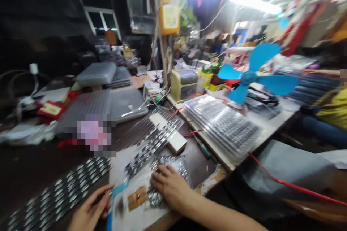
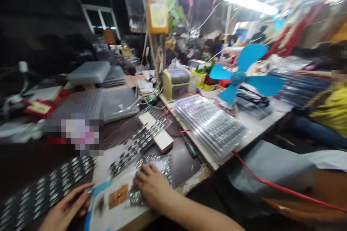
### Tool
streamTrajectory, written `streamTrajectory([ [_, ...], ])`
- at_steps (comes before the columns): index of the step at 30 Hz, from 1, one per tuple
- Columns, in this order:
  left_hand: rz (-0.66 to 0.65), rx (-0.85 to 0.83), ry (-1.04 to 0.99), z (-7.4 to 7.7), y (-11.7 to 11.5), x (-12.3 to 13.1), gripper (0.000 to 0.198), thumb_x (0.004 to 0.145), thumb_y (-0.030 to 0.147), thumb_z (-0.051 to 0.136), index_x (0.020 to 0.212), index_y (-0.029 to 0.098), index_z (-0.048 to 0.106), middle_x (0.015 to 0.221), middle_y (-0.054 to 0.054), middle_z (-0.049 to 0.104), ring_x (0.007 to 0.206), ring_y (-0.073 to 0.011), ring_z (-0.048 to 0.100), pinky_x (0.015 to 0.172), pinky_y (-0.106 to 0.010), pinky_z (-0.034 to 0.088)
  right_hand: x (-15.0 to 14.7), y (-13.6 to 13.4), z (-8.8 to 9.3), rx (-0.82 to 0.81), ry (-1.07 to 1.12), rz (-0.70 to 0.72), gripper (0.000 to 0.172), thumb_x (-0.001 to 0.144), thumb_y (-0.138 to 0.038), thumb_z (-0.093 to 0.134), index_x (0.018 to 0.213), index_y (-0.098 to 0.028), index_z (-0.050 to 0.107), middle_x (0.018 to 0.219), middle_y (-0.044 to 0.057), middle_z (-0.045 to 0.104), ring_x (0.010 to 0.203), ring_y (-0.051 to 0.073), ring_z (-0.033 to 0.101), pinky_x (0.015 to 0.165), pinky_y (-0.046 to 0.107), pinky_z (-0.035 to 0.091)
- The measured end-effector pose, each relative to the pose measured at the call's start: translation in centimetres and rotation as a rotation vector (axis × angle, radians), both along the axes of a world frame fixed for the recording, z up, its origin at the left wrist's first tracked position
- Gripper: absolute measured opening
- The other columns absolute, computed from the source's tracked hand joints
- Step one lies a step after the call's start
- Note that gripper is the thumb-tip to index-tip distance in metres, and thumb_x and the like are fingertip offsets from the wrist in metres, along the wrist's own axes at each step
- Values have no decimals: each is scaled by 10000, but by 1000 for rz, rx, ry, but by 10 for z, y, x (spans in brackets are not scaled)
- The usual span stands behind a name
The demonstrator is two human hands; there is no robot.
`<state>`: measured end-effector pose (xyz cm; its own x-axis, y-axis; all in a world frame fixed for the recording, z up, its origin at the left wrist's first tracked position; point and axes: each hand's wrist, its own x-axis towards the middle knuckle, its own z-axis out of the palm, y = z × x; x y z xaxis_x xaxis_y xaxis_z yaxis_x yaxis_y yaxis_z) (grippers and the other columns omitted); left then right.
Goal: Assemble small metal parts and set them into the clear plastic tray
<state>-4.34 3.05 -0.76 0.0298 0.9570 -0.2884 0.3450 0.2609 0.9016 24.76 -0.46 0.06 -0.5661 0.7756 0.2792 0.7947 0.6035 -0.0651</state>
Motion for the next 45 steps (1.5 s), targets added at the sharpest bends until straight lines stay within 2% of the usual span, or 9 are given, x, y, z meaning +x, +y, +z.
streamTrajectory([
  [3,8,118,7,8,-18,20,499,648,584,674,932,174,697,805,-39,714,634,-174,652,557,-249,536,1,2,0,-78,32,-10,188,885,-204,541,1063,-190,600,1024,46,655,1023,213,515,883,360,381],
  [8,-35,348,176,1,-23,46,189,804,294,596,881,167,713,882,-64,694,735,-155,644,620,-234,514,-7,11,-12,-23,160,-26,127,895,-189,543,966,-196,648,905,44,667,915,207,525,820,346,387],
  [13,-129,473,268,-3,-31,56,149,826,197,606,911,211,727,882,-42,684,731,-141,628,597,-223,486,-7,9,-14,41,379,-100,144,908,-248,536,914,-225,679,905,40,665,848,186,530,744,320,406],
  [17,-168,561,305,-3,-34,59,155,838,186,608,933,227,724,883,-36,681,817,-157,635,745,-268,507,-7,10,-12,-3,470,-149,171,926,-244,498,928,-210,666,872,52,659,813,184,542,732,326,427],
  [24,-222,589,480,3,-37,66,161,842,198,613,952,252,719,863,-28,663,811,-161,619,723,-268,496,-6,12,-11,-74,553,-138,118,908,-248,530,871,-212,636,844,39,657,818,186,556,750,334,439],
  [32,-226,582,473,2,-36,68,160,854,200,597,950,250,715,831,-25,648,795,-158,610,721,-270,485,-19,9,-3,-157,571,-185,111,886,-279,570,831,-209,637,776,21,671,752,171,587,696,292,435],
  [36,-144,557,347,-2,-34,65,144,851,202,591,913,229,719,847,-31,660,807,-160,621,728,-268,495,-44,8,-6,-218,525,-188,101,831,-320,654,779,-234,658,761,-11,685,733,150,586,677,283,400],
  [40,3,537,173,-8,-29,59,148,859,216,566,893,189,708,877,-53,659,833,-165,631,678,-247,507,-65,8,-10,-164,458,-164,78,820,-352,667,785,-292,703,840,-21,700,790,161,564,706,319,354],
  [45,1,527,135,-8,-28,58,153,849,223,572,899,191,713,880,-59,656,833,-167,631,635,-228,504,-68,7,-10,-128,344,-161,112,858,-365,614,894,-348,718,916,-2,682,822,170,536,706,330,353],
])
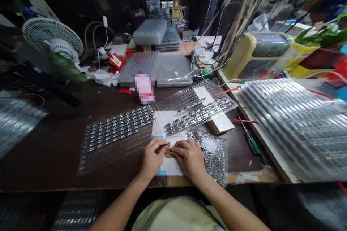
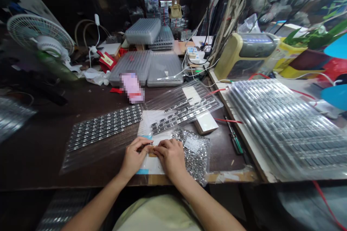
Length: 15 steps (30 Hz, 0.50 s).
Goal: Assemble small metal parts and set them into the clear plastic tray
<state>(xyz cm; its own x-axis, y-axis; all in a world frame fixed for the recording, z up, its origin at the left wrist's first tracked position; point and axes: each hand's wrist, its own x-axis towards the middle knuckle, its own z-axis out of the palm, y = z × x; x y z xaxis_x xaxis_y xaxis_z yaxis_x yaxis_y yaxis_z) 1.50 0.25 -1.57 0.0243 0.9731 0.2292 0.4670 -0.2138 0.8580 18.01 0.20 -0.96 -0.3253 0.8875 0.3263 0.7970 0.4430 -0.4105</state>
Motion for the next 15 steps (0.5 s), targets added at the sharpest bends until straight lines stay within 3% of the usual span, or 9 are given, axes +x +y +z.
streamTrajectory([
  [4,6,-25,-9,2,0,1,146,844,216,577,893,188,712,877,-57,658,823,-164,633,609,-216,498,26,2,4,30,-141,91,305,897,-243,543,1190,-299,606,1210,31,612,1074,219,507,842,361,370],
  [7,11,-43,-4,1,0,2,142,843,216,578,878,188,713,874,-53,656,807,-159,630,589,-209,488,55,3,7,38,-288,175,420,883,-120,485,1275,-263,533,1334,32,534,1241,251,406,950,412,324],
  [11,16,-58,11,-1,-1,2,146,841,224,581,889,189,715,876,-52,653,791,-153,624,578,-206,476,73,1,8,41,-330,188,348,880,-120,502,1199,-231,585,1245,39,598,1174,247,457,953,409,334],
  [15,2,-89,25,3,3,0,156,843,226,574,895,179,713,885,-59,663,791,-156,627,580,-214,472,64,2,1,96,-231,110,208,903,-166,509,1051,-222,645,1042,47,665,974,211,521,851,353,388],
])
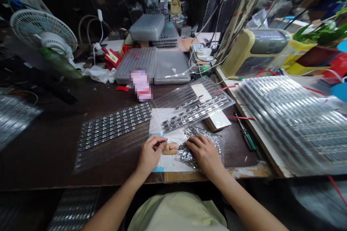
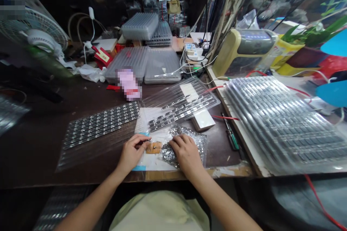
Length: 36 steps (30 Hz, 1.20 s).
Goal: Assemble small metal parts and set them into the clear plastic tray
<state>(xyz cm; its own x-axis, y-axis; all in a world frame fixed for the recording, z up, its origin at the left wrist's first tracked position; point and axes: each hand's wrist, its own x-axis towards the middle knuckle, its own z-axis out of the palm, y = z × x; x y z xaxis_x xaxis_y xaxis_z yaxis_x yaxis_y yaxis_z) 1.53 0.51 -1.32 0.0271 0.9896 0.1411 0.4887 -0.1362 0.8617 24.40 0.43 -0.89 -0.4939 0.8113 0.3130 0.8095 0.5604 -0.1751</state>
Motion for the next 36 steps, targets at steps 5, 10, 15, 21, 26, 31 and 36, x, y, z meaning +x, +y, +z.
streamTrajectory([
  [5,-65,16,61,11,6,4,151,843,207,576,895,190,716,889,-51,665,792,-154,621,642,-239,482,-11,2,-7,19,121,-93,129,917,-225,514,918,-214,642,909,38,658,824,192,513,745,327,380],
  [10,-207,112,178,12,0,19,137,829,211,622,926,232,717,859,-38,656,828,-168,603,765,-294,486,-11,2,-4,29,204,-104,160,935,-194,450,888,-184,603,866,59,638,817,190,518,739,326,391],
  [15,-213,161,245,3,-5,24,144,833,199,621,944,228,709,845,-39,655,826,-171,596,760,-291,481,-10,2,-3,2,279,-84,159,917,-144,439,936,-181,592,873,59,624,828,202,505,764,340,415],
  [21,-223,178,241,2,-3,24,141,824,189,632,932,228,714,826,-37,661,812,-168,597,745,-293,484,-10,2,-3,-7,324,-83,168,907,-162,471,945,-199,632,911,67,628,855,201,526,774,352,443],
  [26,-228,169,247,1,-4,24,125,828,199,634,918,230,714,833,-38,669,813,-172,602,748,-300,481,-10,3,-4,6,335,-84,180,909,-180,489,953,-212,661,886,62,634,837,193,532,756,337,455],
  [31,-237,144,223,0,-6,27,119,820,178,638,895,230,715,840,-33,676,818,-172,613,757,-295,482,-10,3,0,-2,365,-74,187,915,-178,482,981,-204,655,900,67,644,833,199,535,754,339,456],
  [36,-56,167,184,11,16,0,123,835,189,612,895,228,712,857,-30,678,822,-170,611,762,-293,472,-26,-1,8,-109,432,-79,142,907,-274,535,852,-216,653,800,35,670,760,176,569,700,306,431],
])
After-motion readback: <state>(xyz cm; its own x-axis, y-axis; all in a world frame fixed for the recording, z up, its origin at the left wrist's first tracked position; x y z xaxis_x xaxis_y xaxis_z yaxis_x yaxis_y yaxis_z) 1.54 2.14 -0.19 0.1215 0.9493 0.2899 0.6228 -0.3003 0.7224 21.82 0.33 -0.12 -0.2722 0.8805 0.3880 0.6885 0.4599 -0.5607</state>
